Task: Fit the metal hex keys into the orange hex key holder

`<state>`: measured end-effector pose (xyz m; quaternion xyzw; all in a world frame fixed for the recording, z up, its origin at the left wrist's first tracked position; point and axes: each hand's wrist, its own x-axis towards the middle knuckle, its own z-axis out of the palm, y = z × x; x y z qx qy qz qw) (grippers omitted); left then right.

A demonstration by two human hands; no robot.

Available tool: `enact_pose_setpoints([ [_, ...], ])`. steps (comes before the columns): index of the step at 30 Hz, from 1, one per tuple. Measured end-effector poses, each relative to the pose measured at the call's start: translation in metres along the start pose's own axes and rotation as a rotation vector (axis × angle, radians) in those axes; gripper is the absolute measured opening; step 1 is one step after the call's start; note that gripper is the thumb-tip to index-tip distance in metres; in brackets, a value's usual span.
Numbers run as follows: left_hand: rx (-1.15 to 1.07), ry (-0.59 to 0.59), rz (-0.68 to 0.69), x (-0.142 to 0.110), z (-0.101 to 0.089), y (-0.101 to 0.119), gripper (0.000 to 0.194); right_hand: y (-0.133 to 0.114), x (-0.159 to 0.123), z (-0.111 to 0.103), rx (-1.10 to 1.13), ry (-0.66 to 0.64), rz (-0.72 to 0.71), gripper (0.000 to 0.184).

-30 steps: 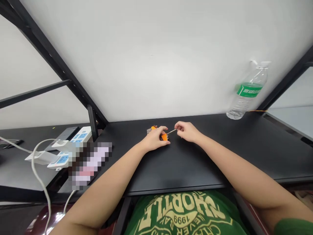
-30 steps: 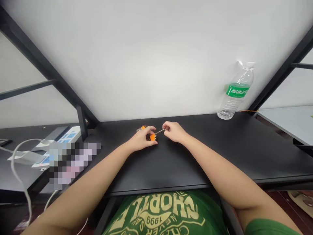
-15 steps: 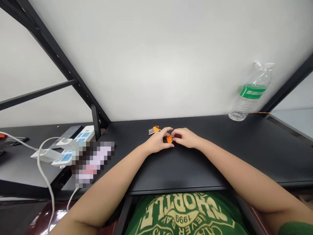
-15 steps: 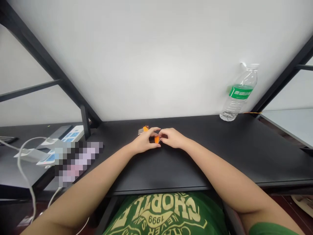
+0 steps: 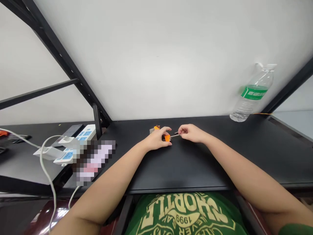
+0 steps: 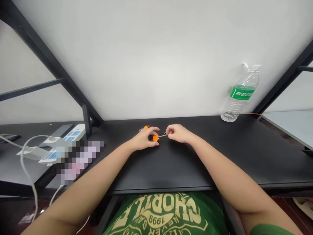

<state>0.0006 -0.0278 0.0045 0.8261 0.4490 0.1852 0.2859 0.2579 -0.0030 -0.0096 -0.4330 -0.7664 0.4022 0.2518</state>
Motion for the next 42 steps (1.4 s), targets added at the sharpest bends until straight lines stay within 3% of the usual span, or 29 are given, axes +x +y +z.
enact_pose_setpoints([
  [5, 0.037, 0.043, -0.011, 0.002, -0.002, -0.011, 0.069, -0.005, -0.006, -0.015, -0.266, 0.013, 0.055, 0.011],
  [7, 0.037, 0.046, -0.017, 0.002, -0.001, -0.011, 0.068, -0.005, -0.006, -0.018, -0.418, 0.003, 0.031, 0.01],
  [10, 0.046, 0.046, -0.022, 0.002, 0.002, -0.008, 0.067, -0.003, -0.006, -0.017, -0.621, 0.092, -0.029, 0.01],
  [17, 0.023, 0.03, -0.016, 0.001, 0.003, -0.003, 0.068, 0.013, -0.001, -0.008, -0.684, 0.146, -0.052, 0.03],
  [25, -0.009, 0.031, 0.006, 0.001, 0.006, 0.0, 0.068, 0.018, 0.008, 0.009, -0.675, 0.176, -0.06, 0.026],
  [28, -0.025, 0.051, 0.038, 0.001, 0.008, 0.001, 0.069, 0.007, 0.004, 0.012, -0.634, 0.224, -0.155, 0.023],
  [31, -0.032, 0.064, 0.084, 0.001, 0.01, 0.001, 0.07, -0.006, -0.002, 0.018, -0.398, 0.103, -0.324, 0.02],
  [33, -0.037, 0.068, 0.114, 0.0, 0.011, 0.001, 0.07, -0.013, -0.004, 0.025, -0.281, 0.028, -0.356, 0.018],
  [38, -0.021, 0.038, 0.14, 0.002, 0.012, 0.001, 0.067, -0.016, -0.004, 0.034, -0.144, 0.005, -0.247, 0.014],
  [42, 0.049, 0.027, 0.078, 0.002, 0.009, 0.003, 0.067, -0.008, -0.001, 0.023, -0.117, 0.077, -0.114, 0.014],
])
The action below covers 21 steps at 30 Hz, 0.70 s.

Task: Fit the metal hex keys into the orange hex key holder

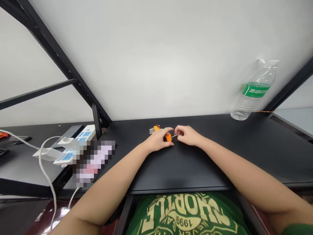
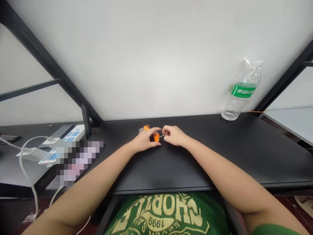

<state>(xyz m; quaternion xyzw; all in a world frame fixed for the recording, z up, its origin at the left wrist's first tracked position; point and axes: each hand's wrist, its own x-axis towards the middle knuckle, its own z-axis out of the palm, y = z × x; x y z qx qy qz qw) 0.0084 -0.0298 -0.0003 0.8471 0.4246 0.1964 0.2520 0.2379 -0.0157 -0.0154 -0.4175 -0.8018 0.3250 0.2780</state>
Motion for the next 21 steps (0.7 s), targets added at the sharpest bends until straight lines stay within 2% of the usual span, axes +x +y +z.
enact_pose_setpoints([
  [4, 0.027, 0.015, -0.085, -0.002, -0.005, -0.002, 0.069, 0.01, 0.002, -0.019, -0.131, 0.007, 0.086, 0.012],
  [9, -0.012, 0.034, -0.095, -0.004, -0.006, -0.002, 0.068, 0.019, 0.001, -0.032, -0.426, 0.074, -0.013, 0.015],
  [11, -0.023, 0.026, -0.092, -0.003, -0.005, -0.001, 0.069, 0.022, 0.001, -0.032, -0.446, 0.084, -0.028, 0.021],
  [13, -0.027, 0.018, -0.086, -0.003, -0.005, 0.0, 0.069, 0.025, 0.001, -0.029, -0.459, 0.035, -0.03, 0.028],
  [16, -0.015, 0.016, -0.078, -0.003, -0.005, 0.001, 0.07, 0.029, 0.003, -0.022, -0.494, -0.026, -0.026, 0.028],
  [21, -0.026, 0.019, -0.067, -0.002, -0.002, 0.001, 0.071, 0.022, 0.004, -0.009, -0.514, 0.075, -0.057, 0.022],
])
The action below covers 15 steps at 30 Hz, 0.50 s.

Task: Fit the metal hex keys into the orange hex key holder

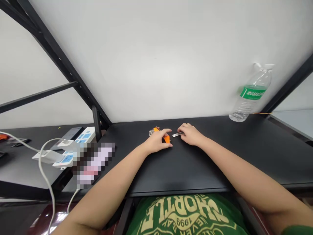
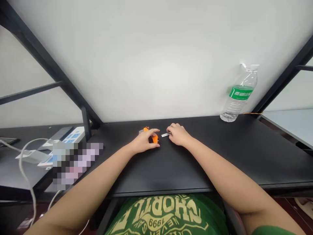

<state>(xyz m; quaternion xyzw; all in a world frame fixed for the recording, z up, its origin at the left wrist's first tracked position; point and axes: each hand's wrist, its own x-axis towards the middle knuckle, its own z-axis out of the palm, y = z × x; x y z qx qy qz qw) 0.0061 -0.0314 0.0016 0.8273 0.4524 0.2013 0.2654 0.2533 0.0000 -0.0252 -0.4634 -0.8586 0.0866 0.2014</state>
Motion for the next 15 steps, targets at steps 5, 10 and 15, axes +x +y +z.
enact_pose_setpoints([
  [5, -0.017, 0.011, 0.08, 0.0, 0.003, -0.002, 0.071, -0.024, -0.004, -0.001, 0.384, -0.036, -0.151, 0.014],
  [10, -0.025, 0.002, 0.125, 0.0, 0.006, -0.004, 0.072, -0.033, -0.005, 0.003, 0.594, -0.118, -0.079, 0.014],
  [15, -0.034, -0.007, 0.115, 0.001, 0.007, -0.005, 0.073, -0.025, -0.005, 0.006, 0.794, -0.228, -0.003, 0.01],
])
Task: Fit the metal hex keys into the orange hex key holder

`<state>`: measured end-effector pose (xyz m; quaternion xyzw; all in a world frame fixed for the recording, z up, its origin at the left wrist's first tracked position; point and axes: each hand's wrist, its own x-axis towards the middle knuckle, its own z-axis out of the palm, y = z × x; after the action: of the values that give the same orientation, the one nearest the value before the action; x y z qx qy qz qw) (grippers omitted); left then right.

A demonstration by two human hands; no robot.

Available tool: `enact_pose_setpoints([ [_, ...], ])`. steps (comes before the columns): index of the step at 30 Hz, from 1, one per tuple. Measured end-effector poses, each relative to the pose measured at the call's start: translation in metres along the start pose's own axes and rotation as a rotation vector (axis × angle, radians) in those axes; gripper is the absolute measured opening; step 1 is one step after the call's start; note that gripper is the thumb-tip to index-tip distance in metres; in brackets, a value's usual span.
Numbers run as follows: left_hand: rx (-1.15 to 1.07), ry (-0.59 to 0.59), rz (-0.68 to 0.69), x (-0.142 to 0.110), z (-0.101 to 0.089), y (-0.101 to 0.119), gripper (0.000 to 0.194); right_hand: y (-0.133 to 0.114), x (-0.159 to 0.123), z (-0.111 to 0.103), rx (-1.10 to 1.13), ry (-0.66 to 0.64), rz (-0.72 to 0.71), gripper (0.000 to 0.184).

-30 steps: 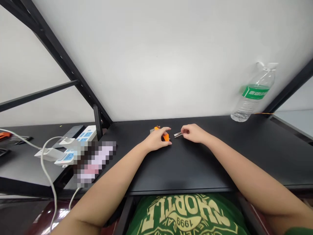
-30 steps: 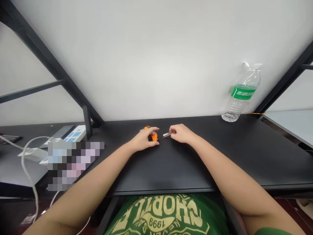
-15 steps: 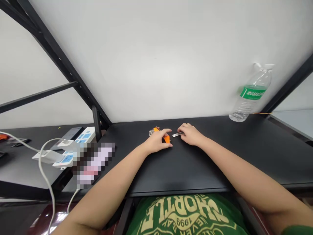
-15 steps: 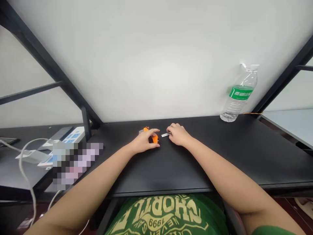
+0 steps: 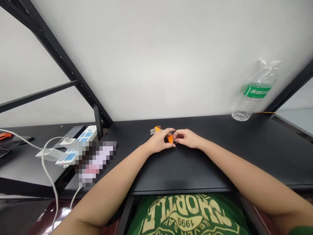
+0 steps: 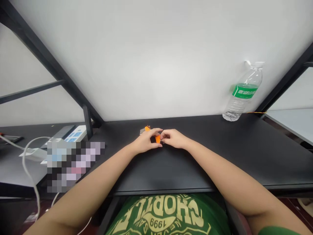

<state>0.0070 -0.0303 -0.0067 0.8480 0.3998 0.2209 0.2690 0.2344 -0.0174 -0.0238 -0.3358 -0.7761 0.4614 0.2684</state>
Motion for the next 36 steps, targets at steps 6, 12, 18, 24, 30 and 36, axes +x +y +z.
enact_pose_setpoints([
  [6, -0.037, -0.013, 0.025, 0.0, -0.001, 0.001, 0.068, 0.004, 0.003, 0.001, 0.18, -0.042, 0.051, 0.014],
  [12, -0.002, 0.014, 0.04, 0.001, 0.0, 0.001, 0.068, 0.004, 0.006, 0.008, 0.182, 0.012, 0.049, 0.014],
  [18, 0.178, 0.032, -0.062, 0.002, -0.004, -0.002, 0.068, -0.008, 0.001, -0.012, -0.132, 0.166, 0.149, 0.016],
  [24, 0.197, 0.037, -0.127, 0.002, -0.008, -0.007, 0.067, -0.012, -0.006, -0.033, -0.61, 0.161, 0.218, 0.013],
  [30, 0.155, 0.027, -0.095, 0.001, -0.007, -0.001, 0.068, -0.006, -0.007, -0.032, -0.851, 0.174, 0.147, 0.017],
  [36, 0.127, 0.017, -0.073, 0.0, -0.005, 0.001, 0.071, 0.012, -0.001, -0.033, -0.831, 0.119, 0.069, 0.019],
])
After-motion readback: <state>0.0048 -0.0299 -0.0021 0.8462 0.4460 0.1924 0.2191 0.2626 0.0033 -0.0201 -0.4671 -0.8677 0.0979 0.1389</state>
